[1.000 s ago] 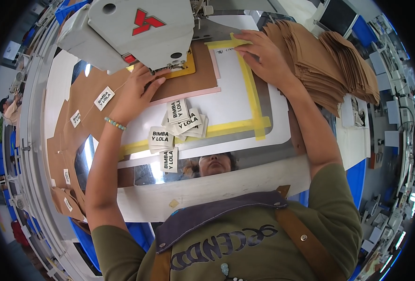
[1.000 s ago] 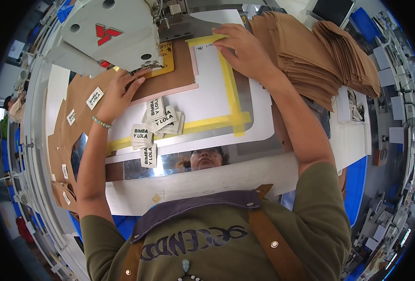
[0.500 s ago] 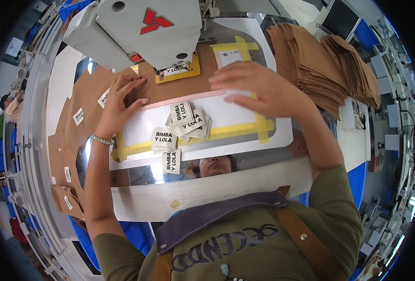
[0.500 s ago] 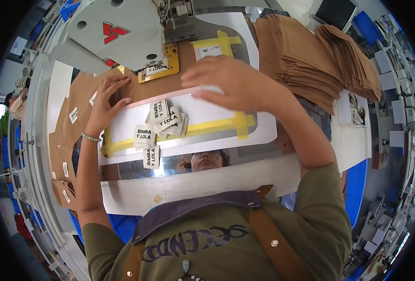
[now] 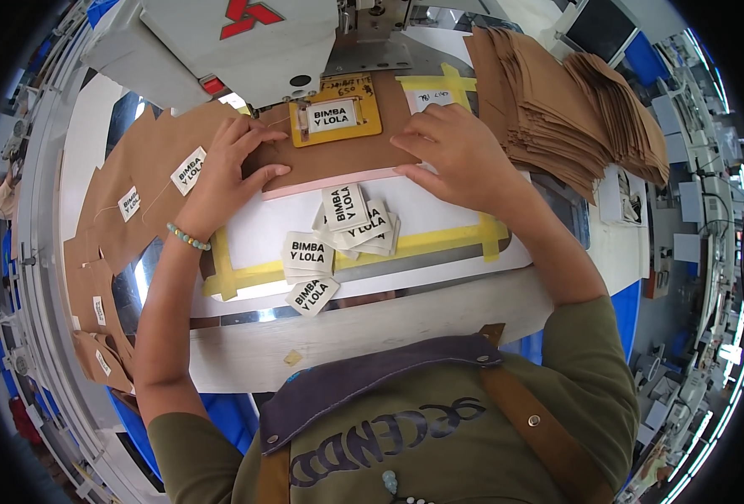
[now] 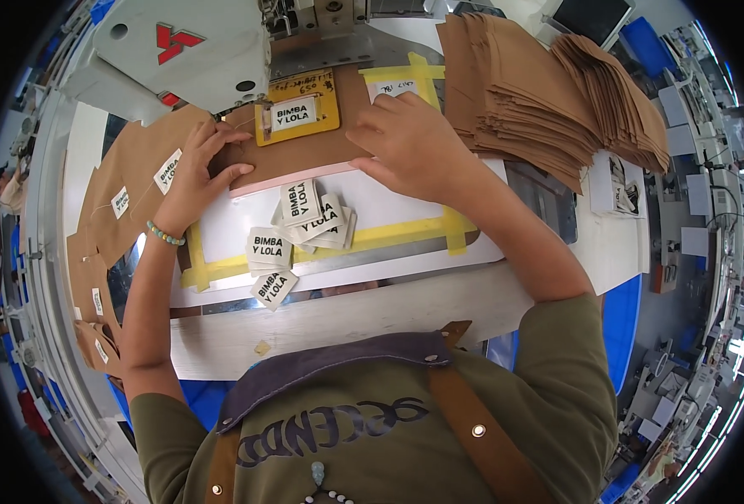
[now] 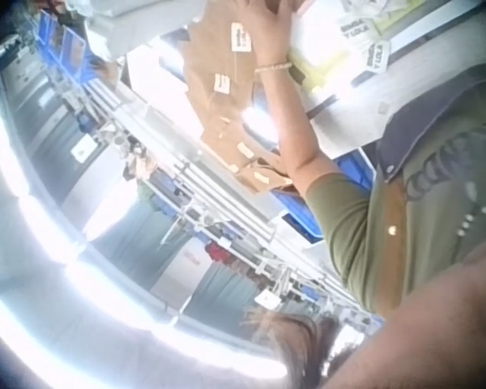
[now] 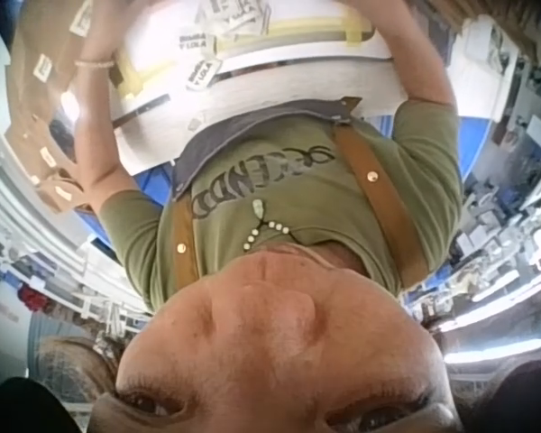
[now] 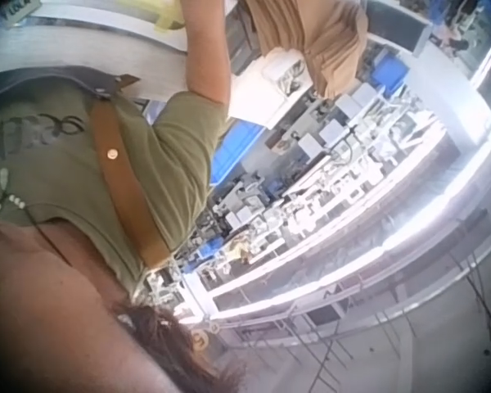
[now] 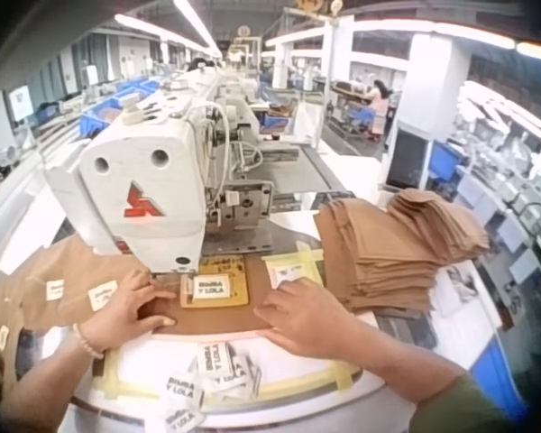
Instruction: Sewing 'Bimba y Lola' labels onto brown leather fabric pieces using an industrial sewing machine.
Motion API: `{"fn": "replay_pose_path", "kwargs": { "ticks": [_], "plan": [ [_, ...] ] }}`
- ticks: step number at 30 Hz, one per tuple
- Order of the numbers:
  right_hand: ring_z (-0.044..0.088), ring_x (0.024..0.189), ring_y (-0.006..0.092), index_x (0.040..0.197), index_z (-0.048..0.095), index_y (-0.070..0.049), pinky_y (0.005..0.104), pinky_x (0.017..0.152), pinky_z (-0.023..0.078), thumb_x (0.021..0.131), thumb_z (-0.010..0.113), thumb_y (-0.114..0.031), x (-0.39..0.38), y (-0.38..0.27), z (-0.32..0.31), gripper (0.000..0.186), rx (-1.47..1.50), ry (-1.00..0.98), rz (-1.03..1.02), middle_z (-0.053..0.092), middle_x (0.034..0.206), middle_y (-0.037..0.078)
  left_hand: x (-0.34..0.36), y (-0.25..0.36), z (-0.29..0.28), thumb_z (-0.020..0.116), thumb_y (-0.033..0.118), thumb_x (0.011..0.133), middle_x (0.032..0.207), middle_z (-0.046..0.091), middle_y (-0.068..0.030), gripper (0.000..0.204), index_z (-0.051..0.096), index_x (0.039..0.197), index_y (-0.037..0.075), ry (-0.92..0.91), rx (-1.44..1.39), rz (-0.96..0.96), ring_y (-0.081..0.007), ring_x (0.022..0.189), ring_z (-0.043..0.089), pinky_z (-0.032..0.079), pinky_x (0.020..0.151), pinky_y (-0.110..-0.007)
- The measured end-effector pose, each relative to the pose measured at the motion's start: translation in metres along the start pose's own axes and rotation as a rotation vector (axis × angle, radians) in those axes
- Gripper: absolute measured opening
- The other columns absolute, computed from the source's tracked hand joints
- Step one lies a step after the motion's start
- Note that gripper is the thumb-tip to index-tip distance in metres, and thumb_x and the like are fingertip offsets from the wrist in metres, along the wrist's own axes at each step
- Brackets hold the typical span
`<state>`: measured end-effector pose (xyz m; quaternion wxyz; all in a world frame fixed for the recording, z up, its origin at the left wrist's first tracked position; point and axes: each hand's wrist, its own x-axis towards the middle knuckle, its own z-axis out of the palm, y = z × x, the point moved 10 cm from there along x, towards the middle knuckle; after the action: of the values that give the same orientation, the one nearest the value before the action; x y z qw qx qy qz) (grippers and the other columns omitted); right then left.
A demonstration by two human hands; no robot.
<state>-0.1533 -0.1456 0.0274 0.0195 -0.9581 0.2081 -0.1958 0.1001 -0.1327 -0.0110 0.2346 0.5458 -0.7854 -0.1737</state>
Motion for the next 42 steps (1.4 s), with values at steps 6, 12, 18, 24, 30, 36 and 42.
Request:
{"fn": "replay_pose_path", "kwargs": {
  "ticks": [6,12,18,24,30,36,42],
  "plan": [
    [0.065,0.106,0.0255,0.115,0.076,-0.008,0.0408,0.092,0.051,0.094,0.082,-0.027,-0.005,0.006,0.008,0.029,-0.032,0.038,0.017,0.067,0.107,0.004,0.003,0.002,0.0,0.091,0.017,0.085,0.132,0.062,-0.0107,0.053,0.071,0.132,0.004,-0.026,-0.008,0.039,-0.0319,0.128,0.056,0.047,0.113,-0.042],
    [0.065,0.106,0.0269,0.106,0.079,-0.007,0.0417,0.094,0.052,0.095,0.082,-0.028,-0.008,0.012,0.005,0.024,0.019,0.109,0.006,0.071,0.111,0.004,0.006,0.005,-0.001,0.089,0.016,0.088,0.13,0.062,-0.0127,0.043,0.071,0.125,0.003,0.023,0.003,0.081,-0.0339,0.123,0.057,0.047,0.108,-0.044],
    [0.067,0.108,0.0287,0.105,0.08,-0.007,0.0428,0.095,0.053,0.096,0.083,-0.031,-0.004,0.019,0.005,0.026,0.081,0.134,0.041,0.074,0.112,0.005,0.0,0.01,0.003,0.079,0.008,0.092,0.116,0.066,-0.0104,0.023,0.07,0.113,0.003,0.093,0.143,0.233,-0.0345,0.11,0.064,0.056,0.093,-0.045],
    [0.068,0.104,0.03,0.1,0.08,-0.006,0.0434,0.092,0.056,0.097,0.083,-0.026,-0.008,0.029,-0.007,0.02,0.097,0.213,0.094,0.076,0.11,0.006,-0.062,0.01,-0.03,0.073,-0.001,0.081,0.105,0.066,-0.0094,0.025,0.072,0.105,0.004,0.102,0.457,0.333,-0.0318,0.102,0.068,0.059,0.086,-0.043],
    [0.069,0.107,0.0305,0.105,0.08,-0.007,0.0439,0.092,0.056,0.097,0.08,-0.019,0.0,0.004,-0.004,0.014,0.188,0.17,0.012,0.076,0.114,0.007,-0.137,-0.065,-0.087,0.068,-0.003,0.087,0.107,0.067,-0.0091,0.021,0.071,0.107,0.003,0.17,0.712,0.099,-0.0308,0.103,0.068,0.059,0.086,-0.043],
    [0.068,0.117,0.0321,0.122,0.077,-0.007,0.0454,0.101,0.053,0.098,0.079,-0.022,0.015,-0.056,-0.008,0.028,0.268,0.056,-0.16,0.075,0.13,0.009,-0.158,-0.085,-0.127,0.061,-0.009,0.092,0.129,0.07,-0.0116,0.038,0.073,0.127,0.003,0.137,0.726,-0.281,-0.0359,0.127,0.064,0.057,0.102,-0.048],
    [0.067,0.127,0.0314,0.13,0.076,-0.006,0.0446,0.106,0.051,0.095,0.082,-0.024,0.006,-0.069,0.025,0.04,0.329,-0.157,-0.177,0.073,0.141,0.009,-0.112,0.026,-0.101,0.063,-0.004,0.092,0.135,0.072,-0.0123,0.041,0.073,0.132,0.002,0.181,0.813,-0.086,-0.0355,0.133,0.063,0.05,0.114,-0.049]
  ]
}}
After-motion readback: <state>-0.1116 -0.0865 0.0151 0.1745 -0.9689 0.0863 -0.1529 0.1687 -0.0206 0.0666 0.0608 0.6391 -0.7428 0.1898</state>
